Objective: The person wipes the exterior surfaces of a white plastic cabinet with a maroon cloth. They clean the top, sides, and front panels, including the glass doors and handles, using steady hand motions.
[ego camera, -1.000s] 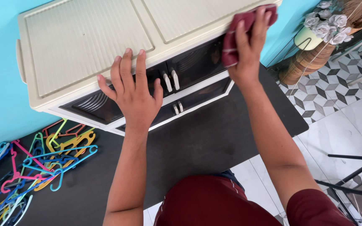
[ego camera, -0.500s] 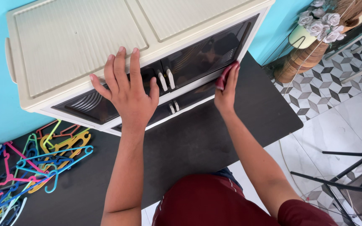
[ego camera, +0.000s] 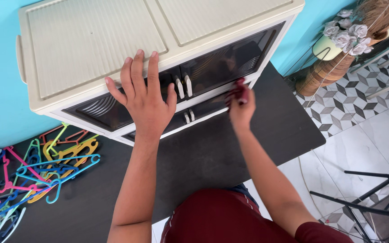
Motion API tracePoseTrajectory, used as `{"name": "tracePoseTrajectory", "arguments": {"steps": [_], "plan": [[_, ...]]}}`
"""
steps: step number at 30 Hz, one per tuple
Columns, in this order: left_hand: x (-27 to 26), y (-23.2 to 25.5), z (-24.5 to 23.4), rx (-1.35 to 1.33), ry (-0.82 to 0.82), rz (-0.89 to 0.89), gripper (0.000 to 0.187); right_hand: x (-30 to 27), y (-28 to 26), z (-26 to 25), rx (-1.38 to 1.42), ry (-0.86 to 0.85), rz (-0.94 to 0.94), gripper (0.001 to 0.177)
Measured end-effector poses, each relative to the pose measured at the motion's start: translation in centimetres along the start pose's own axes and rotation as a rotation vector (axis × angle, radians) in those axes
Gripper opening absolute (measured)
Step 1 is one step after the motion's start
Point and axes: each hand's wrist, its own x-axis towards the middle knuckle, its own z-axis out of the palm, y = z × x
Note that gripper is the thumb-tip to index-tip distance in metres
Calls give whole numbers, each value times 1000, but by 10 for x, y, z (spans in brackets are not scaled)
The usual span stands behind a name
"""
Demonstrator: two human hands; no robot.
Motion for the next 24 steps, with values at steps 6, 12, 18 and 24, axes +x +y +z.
{"name": "tracePoseTrajectory", "arguments": {"steps": [6,12,18,24], "plan": [[0,-1,0,0,3,-3,68,-27,-19,15,-125,-157,-47,45],[-1,-1,-1,2,1,1,68,21,-19,-18,-17,37,147,38],[0,0,0,13,16,-5,66,-8,-27,10,-42,-14,-67,42],[-1,-1,-1,12,-2,-9,67,-79,-63,65,-78,-352,-146,49]]}}
